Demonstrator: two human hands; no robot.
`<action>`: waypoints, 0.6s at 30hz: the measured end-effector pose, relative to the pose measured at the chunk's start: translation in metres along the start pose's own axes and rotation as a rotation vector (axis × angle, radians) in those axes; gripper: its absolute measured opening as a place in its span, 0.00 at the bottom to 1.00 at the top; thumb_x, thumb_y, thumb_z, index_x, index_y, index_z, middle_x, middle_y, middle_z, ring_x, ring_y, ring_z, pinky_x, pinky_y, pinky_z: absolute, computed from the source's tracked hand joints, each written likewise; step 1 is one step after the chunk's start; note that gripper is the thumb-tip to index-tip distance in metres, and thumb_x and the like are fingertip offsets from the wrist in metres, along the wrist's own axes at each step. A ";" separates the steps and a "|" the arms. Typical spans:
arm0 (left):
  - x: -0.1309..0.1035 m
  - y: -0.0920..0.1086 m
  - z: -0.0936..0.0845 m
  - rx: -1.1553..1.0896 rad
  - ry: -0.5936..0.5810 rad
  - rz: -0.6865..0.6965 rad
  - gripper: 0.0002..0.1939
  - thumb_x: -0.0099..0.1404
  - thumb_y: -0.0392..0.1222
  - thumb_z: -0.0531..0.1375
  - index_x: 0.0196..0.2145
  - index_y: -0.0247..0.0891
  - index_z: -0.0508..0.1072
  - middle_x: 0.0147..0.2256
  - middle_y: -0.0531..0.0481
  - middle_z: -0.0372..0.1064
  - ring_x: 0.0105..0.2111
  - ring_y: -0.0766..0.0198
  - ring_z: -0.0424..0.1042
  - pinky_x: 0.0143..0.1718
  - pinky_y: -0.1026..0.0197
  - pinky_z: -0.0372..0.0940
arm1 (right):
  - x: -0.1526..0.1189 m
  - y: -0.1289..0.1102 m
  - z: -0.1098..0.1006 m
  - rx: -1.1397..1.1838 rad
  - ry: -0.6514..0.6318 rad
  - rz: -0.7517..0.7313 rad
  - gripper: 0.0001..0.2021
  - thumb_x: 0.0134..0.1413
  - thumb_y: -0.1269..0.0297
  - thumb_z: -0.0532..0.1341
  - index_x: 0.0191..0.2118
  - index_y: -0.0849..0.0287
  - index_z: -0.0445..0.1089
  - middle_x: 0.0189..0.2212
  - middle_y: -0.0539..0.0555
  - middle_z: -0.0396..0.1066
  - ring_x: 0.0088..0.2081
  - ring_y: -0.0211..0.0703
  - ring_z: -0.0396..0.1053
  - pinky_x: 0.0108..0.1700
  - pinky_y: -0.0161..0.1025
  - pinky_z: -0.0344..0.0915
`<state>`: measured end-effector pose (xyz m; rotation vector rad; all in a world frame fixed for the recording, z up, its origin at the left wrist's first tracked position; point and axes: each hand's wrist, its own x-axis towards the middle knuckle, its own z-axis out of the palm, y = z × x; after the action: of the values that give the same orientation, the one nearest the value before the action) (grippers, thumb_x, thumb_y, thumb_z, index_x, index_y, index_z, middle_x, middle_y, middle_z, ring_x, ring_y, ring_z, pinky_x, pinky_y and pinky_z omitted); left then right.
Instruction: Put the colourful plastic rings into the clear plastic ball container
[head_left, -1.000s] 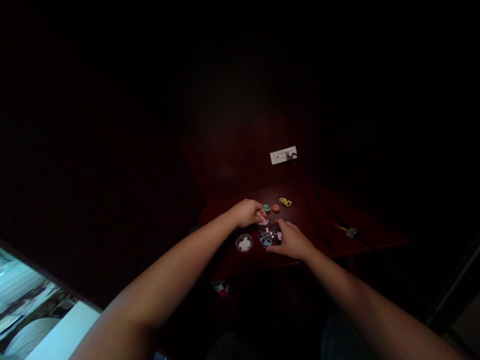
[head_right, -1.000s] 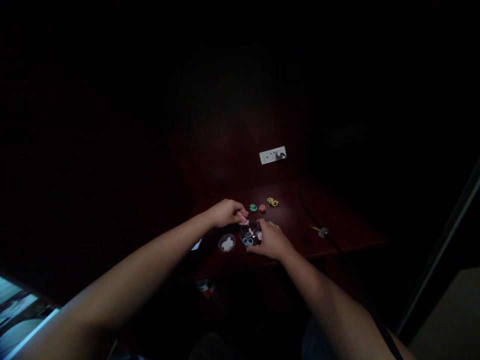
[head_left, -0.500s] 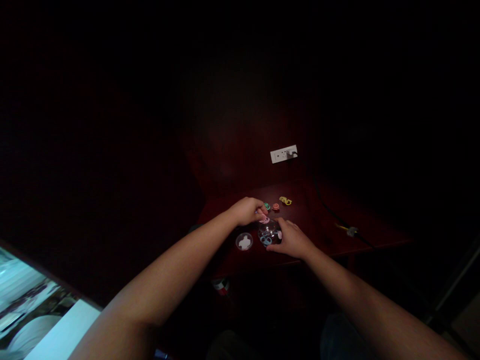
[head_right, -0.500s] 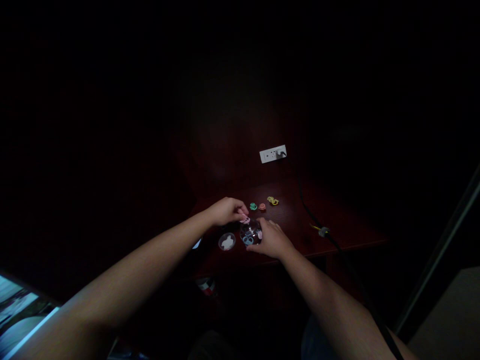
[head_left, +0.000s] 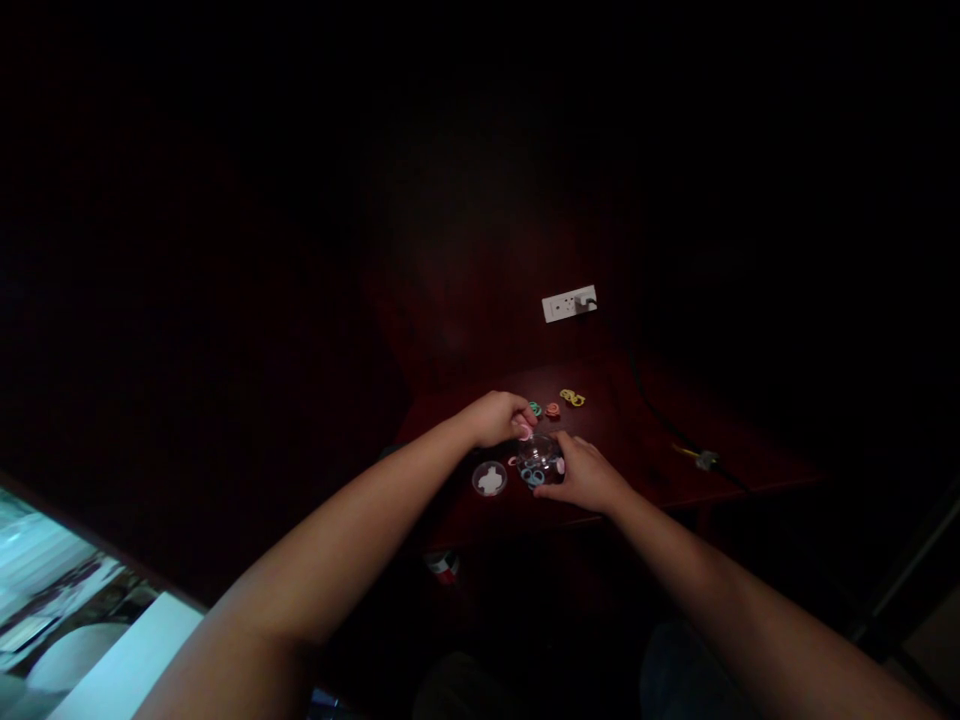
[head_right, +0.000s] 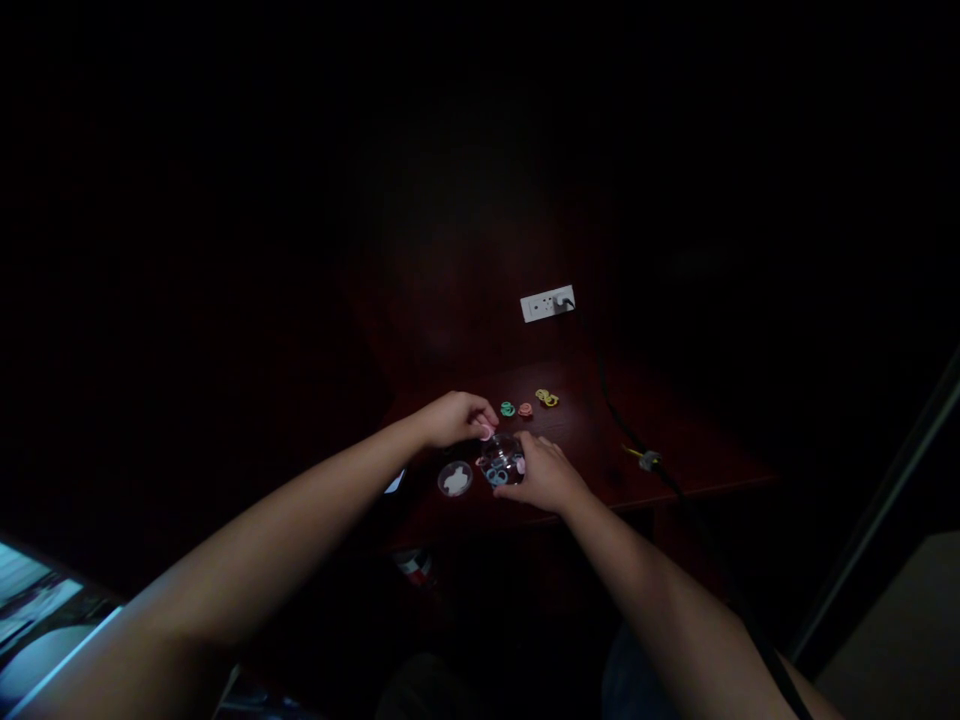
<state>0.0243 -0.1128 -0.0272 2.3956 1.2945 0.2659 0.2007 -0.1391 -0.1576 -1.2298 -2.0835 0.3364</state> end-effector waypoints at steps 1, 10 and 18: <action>0.000 0.000 0.000 -0.005 0.002 0.003 0.12 0.54 0.34 0.62 0.38 0.33 0.74 0.35 0.47 0.75 0.34 0.67 0.74 0.36 0.68 0.66 | 0.000 0.000 0.000 0.000 0.002 -0.001 0.37 0.32 0.46 0.70 0.49 0.56 0.60 0.44 0.57 0.69 0.45 0.53 0.68 0.46 0.44 0.62; 0.003 0.001 0.004 -0.058 -0.012 0.004 0.12 0.53 0.34 0.63 0.38 0.33 0.72 0.34 0.48 0.75 0.32 0.68 0.74 0.34 0.68 0.66 | 0.000 -0.002 0.000 -0.004 0.006 0.008 0.36 0.32 0.47 0.70 0.48 0.56 0.61 0.43 0.57 0.69 0.44 0.53 0.68 0.44 0.44 0.62; -0.001 -0.019 0.001 0.113 -0.008 -0.129 0.13 0.51 0.35 0.63 0.37 0.36 0.75 0.33 0.51 0.75 0.31 0.68 0.72 0.32 0.69 0.63 | -0.003 0.000 -0.001 0.010 0.057 0.021 0.37 0.33 0.48 0.70 0.50 0.57 0.59 0.45 0.59 0.69 0.46 0.53 0.68 0.47 0.44 0.62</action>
<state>0.0095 -0.1044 -0.0362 2.3895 1.4896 0.1486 0.2023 -0.1413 -0.1585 -1.2418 -2.0198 0.3171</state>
